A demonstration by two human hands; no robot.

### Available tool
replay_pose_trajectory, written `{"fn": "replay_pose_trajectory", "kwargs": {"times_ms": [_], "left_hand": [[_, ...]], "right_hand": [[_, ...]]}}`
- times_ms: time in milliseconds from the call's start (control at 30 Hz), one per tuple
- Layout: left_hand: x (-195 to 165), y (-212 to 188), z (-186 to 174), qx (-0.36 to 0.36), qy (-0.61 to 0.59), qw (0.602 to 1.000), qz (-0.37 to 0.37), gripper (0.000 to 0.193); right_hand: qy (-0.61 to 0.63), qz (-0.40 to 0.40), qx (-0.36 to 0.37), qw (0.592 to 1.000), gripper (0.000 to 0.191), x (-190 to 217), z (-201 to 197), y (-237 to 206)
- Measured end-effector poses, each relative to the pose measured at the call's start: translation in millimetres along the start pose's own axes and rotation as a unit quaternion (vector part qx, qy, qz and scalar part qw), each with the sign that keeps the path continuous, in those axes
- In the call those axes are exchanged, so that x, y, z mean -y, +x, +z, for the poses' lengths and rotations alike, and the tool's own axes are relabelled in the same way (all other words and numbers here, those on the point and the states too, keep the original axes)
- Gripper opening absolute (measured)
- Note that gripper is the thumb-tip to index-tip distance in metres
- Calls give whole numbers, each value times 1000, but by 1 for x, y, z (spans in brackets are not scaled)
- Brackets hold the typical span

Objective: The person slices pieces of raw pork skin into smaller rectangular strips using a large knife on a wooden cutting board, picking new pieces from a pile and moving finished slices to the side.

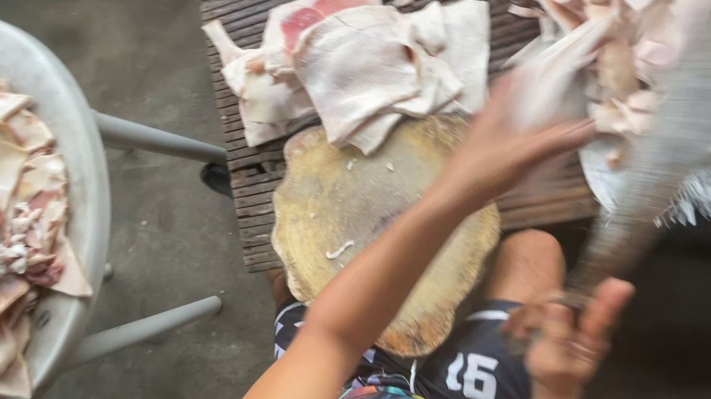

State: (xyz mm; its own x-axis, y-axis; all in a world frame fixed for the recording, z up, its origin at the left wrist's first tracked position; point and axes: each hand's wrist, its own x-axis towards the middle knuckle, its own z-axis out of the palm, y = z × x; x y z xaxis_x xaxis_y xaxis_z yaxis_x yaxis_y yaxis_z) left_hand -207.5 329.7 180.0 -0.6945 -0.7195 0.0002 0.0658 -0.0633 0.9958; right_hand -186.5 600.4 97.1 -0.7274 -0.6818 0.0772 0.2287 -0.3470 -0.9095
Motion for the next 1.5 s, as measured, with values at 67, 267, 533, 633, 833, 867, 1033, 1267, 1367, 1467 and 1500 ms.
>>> {"fn": "replay_pose_trajectory", "kwargs": {"times_ms": [67, 267, 533, 633, 833, 867, 1033, 1267, 1367, 1467, 1500], "left_hand": [[4, 70, 39, -12, 73, 995, 68, 98], [52, 50, -118, -280, 283, 917, 4, 73], [45, 28, -222, -361, 353, 811, -295, 69], [38, 50, -210, -390, 488, 756, -195, 55], [20, 63, -195, -398, 402, 824, -34, 16], [15, 60, -188, -408, 338, 848, -27, 12], [-1, 11, -144, -347, -154, 925, -12, 23], [5, -180, -171, -324, -309, 893, -39, 38], [54, -244, -188, -256, -419, 870, -56, 58], [98, -285, -208, -256, -402, 859, -186, 45], [110, -292, -214, -271, -345, 879, -188, 45]], "right_hand": [[19, -7, -46, 999, 70, 7, -7, 20], [72, 69, -28, 995, 69, -3, -8, 38], [105, 212, 71, 969, 74, -32, 29, -4], [83, 217, 82, 969, 73, -25, 35, -16], [57, 210, 88, 972, 74, -2, 33, -41], [50, 217, 77, 972, 75, 1, 32, -48], [59, 218, 59, 972, 75, 12, 23, -82], [54, 235, 73, 968, 74, 11, 15, -107], [33, 302, 72, 950, 75, 3, 10, -114], [-14, 339, 80, 937, 73, -5, 9, -115], [-15, 345, 80, 935, 73, -7, 10, -115]]}}
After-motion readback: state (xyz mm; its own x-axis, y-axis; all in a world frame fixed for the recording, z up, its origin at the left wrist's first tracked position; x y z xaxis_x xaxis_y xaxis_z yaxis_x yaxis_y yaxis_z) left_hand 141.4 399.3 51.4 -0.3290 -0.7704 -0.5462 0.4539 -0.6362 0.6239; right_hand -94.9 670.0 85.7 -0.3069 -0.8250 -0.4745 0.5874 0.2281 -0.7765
